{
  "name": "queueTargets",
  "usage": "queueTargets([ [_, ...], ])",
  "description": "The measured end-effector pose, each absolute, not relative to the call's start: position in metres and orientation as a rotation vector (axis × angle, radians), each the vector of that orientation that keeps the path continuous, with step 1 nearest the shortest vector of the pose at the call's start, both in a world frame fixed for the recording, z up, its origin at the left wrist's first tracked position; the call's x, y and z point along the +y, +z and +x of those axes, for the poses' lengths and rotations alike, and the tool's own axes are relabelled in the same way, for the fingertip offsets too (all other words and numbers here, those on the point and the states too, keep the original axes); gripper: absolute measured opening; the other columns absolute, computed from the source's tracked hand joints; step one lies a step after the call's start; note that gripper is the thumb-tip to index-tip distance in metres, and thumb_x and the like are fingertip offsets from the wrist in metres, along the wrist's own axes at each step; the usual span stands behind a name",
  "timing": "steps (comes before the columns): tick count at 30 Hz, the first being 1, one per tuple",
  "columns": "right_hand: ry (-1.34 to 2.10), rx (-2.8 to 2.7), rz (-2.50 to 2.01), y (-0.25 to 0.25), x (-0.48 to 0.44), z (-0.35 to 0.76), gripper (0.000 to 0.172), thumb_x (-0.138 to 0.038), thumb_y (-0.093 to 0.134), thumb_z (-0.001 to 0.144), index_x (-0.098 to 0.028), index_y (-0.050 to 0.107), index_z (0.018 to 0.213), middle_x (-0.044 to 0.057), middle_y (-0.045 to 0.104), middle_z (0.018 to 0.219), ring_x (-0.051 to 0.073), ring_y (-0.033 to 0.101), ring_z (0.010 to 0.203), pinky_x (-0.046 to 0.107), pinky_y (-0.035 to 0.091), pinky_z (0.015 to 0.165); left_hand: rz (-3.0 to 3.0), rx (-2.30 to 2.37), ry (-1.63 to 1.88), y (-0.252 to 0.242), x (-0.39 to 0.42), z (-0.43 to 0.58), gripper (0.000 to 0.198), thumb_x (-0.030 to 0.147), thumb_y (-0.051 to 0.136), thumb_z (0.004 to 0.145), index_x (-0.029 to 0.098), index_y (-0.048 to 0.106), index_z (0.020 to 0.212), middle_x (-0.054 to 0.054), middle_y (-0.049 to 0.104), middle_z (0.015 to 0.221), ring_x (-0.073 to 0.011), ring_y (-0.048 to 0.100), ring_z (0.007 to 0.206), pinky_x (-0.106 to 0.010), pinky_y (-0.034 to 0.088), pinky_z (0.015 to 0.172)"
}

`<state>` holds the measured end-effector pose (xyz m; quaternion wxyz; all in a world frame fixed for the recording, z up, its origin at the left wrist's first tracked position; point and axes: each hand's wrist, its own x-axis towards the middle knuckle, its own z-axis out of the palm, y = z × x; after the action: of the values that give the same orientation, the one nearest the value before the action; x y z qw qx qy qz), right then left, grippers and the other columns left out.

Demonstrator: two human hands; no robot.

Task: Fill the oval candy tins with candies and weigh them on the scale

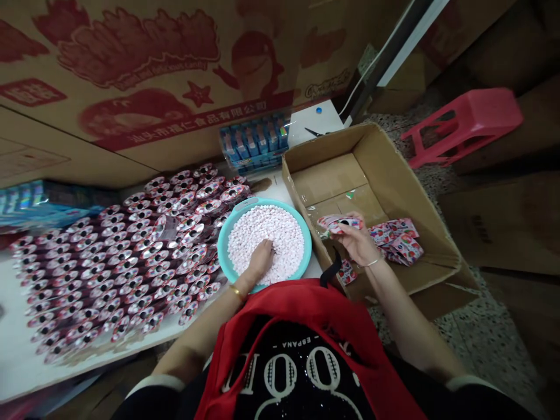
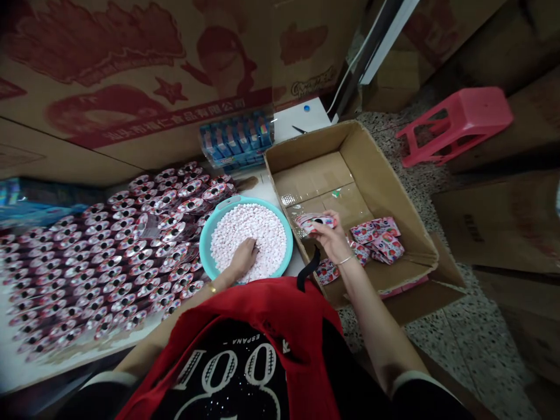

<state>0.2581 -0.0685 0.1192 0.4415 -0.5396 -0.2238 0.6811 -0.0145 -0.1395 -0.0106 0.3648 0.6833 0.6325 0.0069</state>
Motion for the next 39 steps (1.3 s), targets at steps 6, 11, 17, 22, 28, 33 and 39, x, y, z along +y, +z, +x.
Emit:
queueTargets([
  [6,2.074,-0.496,-1.354,0.131,-0.108,0.209,0.038,-0.033,0.077,0.068,-0.024,0.065,0.103,0.003,0.068,0.097,0.015,0.064,0.083,0.031,0.054,0.076,1.744,1.555,0.271,-0.013,-0.132,-0.021,0.021,0.022,0.046,0.089,0.016,0.054,0.107,-0.009,0.061,0.105,-0.0192,0.058,0.096,-0.034,0.048,0.087],
  [11,2.039,-0.454,-1.536,0.101,-0.127,0.178,0.036,-0.046,0.078,0.062,-0.019,0.067,0.083,0.002,0.065,0.087,0.016,0.062,0.079,0.033,0.052,0.078,1.785,1.449,0.385,0.024,-0.13,-0.067,0.021,0.032,0.047,0.091,0.017,0.055,0.104,-0.006,0.062,0.095,-0.0172,0.058,0.088,-0.031,0.048,0.082],
  [17,1.83,-0.531,-1.604,0.069,-0.119,0.157,0.046,-0.053,0.076,0.061,-0.021,0.063,0.092,0.001,0.063,0.09,0.015,0.06,0.085,0.029,0.049,0.08,1.885,1.34,0.339,0.085,-0.122,-0.098,0.024,0.035,0.047,0.091,0.019,0.055,0.107,-0.007,0.061,0.098,-0.0177,0.057,0.091,-0.031,0.046,0.084],
  [22,1.733,-0.651,-1.639,0.059,-0.114,0.146,0.05,-0.051,0.077,0.058,-0.023,0.064,0.098,0.0,0.062,0.084,0.016,0.058,0.081,0.029,0.049,0.077,2.055,1.367,-0.134,0.129,-0.108,-0.081,0.021,0.028,0.041,0.092,0.018,0.057,0.1,-0.008,0.061,0.095,-0.0197,0.058,0.089,-0.031,0.046,0.08],
  [28,1.7,-0.732,-1.656,0.055,-0.115,0.146,0.053,-0.05,0.078,0.058,-0.021,0.065,0.1,-0.001,0.059,0.076,0.016,0.055,0.076,0.029,0.046,0.074,2.155,1.535,-0.497,0.162,-0.101,-0.036,0.026,0.01,0.036,0.089,0.015,0.06,0.097,-0.012,0.061,0.095,-0.0214,0.059,0.087,-0.032,0.047,0.074],
  [33,1.73,-0.69,-1.652,0.05,-0.114,0.151,0.053,-0.05,0.076,0.06,-0.022,0.064,0.103,-0.001,0.06,0.08,0.015,0.056,0.076,0.028,0.047,0.074,2.233,1.529,-0.462,0.169,-0.1,-0.041,0.025,0.01,0.037,0.089,0.016,0.06,0.097,-0.011,0.059,0.094,-0.0237,0.057,0.09,-0.033,0.046,0.073],
  [39,1.862,-0.593,-1.606,0.057,-0.116,0.157,0.049,-0.048,0.077,0.061,-0.021,0.065,0.1,0.001,0.064,0.091,0.014,0.061,0.079,0.028,0.05,0.077,1.955,1.724,-0.301,0.101,-0.098,-0.089,0.024,0.012,0.037,0.088,0.014,0.059,0.099,-0.014,0.059,0.1,-0.026,0.056,0.099,-0.037,0.045,0.082],
])
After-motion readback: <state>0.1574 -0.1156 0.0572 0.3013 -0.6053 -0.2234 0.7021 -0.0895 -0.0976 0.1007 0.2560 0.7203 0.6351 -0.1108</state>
